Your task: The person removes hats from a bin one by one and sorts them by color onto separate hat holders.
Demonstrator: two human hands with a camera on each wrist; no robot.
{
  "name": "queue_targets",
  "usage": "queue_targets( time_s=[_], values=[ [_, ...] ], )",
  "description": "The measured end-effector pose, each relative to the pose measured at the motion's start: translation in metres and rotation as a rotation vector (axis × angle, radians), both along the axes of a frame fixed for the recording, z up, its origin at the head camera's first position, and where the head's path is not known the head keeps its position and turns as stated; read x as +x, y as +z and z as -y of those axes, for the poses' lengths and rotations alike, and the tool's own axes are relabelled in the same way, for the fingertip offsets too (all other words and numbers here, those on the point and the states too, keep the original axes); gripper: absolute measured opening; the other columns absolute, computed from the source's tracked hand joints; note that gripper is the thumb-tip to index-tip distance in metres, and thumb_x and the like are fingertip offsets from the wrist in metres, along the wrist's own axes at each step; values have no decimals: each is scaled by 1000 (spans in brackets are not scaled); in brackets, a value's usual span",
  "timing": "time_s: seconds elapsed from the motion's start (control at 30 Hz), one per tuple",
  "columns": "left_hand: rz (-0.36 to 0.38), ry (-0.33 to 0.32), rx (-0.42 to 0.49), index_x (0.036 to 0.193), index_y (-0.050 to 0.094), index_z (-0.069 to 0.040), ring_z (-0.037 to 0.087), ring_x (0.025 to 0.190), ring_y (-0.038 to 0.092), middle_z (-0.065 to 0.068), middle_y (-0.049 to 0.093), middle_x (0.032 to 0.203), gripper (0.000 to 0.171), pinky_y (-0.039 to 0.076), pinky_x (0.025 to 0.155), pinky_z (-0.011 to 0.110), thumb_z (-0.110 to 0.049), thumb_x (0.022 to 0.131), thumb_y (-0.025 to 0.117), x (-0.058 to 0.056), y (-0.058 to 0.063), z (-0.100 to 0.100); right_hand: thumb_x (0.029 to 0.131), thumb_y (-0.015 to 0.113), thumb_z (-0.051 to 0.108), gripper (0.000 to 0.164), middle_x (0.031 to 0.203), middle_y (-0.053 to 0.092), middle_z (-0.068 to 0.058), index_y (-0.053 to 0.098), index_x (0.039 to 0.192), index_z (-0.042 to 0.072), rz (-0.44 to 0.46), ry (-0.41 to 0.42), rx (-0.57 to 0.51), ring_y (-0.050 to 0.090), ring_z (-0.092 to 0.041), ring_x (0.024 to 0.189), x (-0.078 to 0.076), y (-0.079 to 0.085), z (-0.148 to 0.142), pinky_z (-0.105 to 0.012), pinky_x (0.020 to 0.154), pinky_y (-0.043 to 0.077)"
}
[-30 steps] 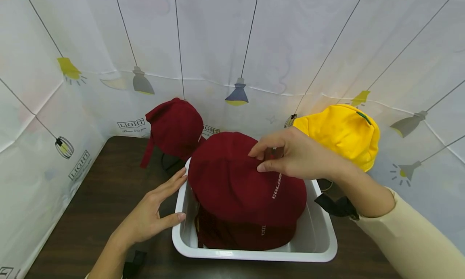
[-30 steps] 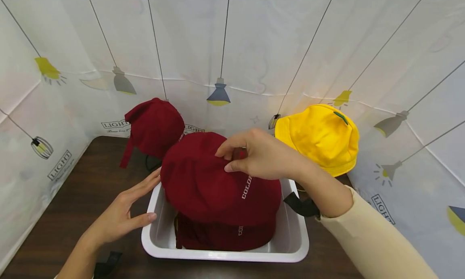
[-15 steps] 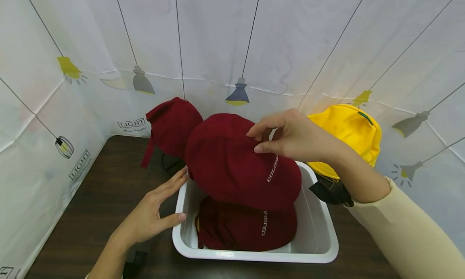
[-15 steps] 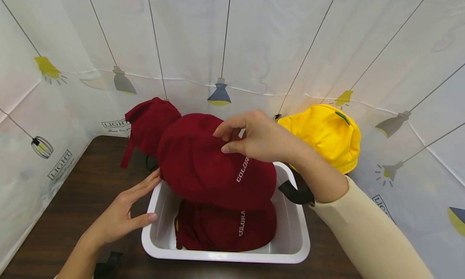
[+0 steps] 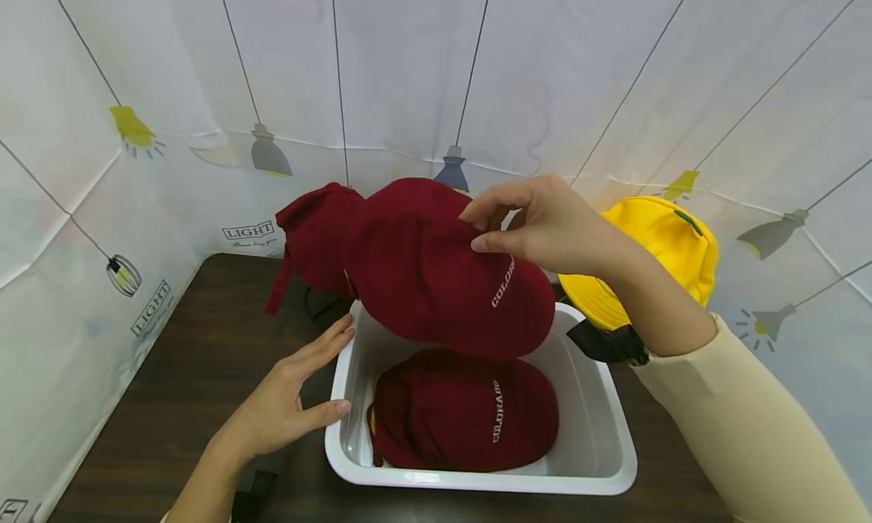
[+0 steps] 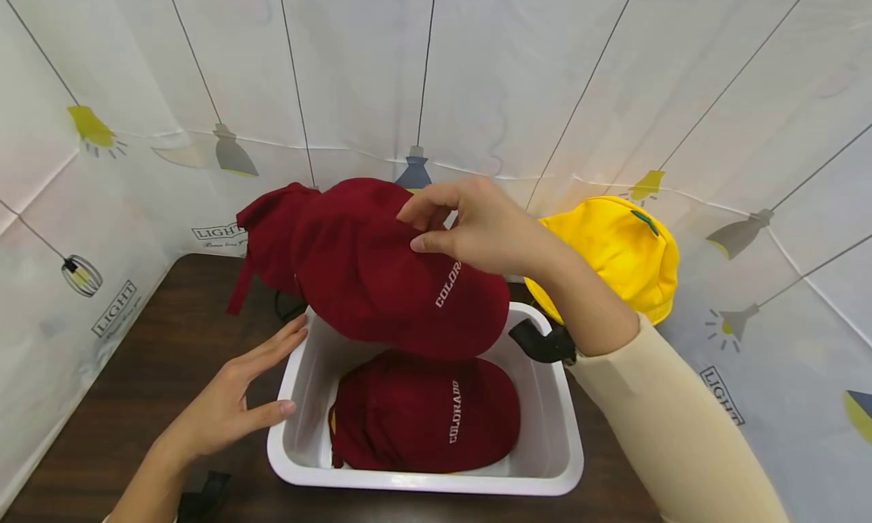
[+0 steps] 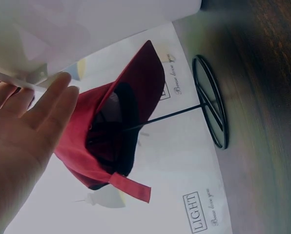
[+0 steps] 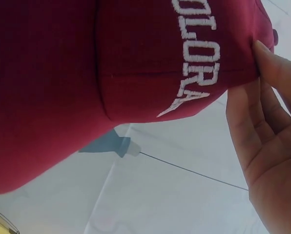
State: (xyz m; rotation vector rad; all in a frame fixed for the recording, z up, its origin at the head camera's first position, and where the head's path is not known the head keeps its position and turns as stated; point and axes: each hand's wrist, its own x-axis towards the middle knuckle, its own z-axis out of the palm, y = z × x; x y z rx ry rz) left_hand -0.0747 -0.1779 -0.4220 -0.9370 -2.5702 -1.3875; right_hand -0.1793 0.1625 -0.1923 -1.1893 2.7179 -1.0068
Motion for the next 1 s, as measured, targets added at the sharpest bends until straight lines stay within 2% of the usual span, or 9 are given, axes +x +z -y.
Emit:
queue_targets(
  time_s=[0.23, 0.63, 0.87, 1.0],
  values=[
    [-3, -6, 3, 163, 38, -15, 20, 155, 33, 2, 27, 172, 83, 31, 118, 26, -22, 92, 80, 0, 0, -1, 91, 79, 1, 20, 96, 75, 0, 79, 110, 8, -3, -45, -23, 66, -13, 87, -7, 6, 8, -27, 74, 54],
    [-4, -5, 11, 164, 37, -15, 23, 155, 33, 2, 27, 172, 84, 27, 118, 23, -21, 91, 80, 0, 0, -1, 92, 77, 0, 19, 95, 75, -3, 79, 111, 5, -47, -46, -120, 66, -15, 87, -22, 9, 27, -27, 76, 56],
    [3, -11, 14, 163, 38, -13, 22, 155, 33, 2, 27, 172, 83, 28, 119, 25, -21, 91, 80, 0, -1, -4, 93, 78, 3, 19, 95, 75, -4, 80, 111, 7, -64, -110, -201, 65, -15, 90, -32, 6, 41, -28, 78, 55],
    [1, -9, 16, 163, 38, -13, 23, 155, 32, 2, 27, 172, 84, 28, 119, 26, -21, 91, 80, 0, -1, -4, 92, 79, 2, 21, 97, 76, -4, 80, 112, 6, -52, -98, -228, 65, -15, 91, -40, 2, 49, -30, 80, 54]
  ],
)
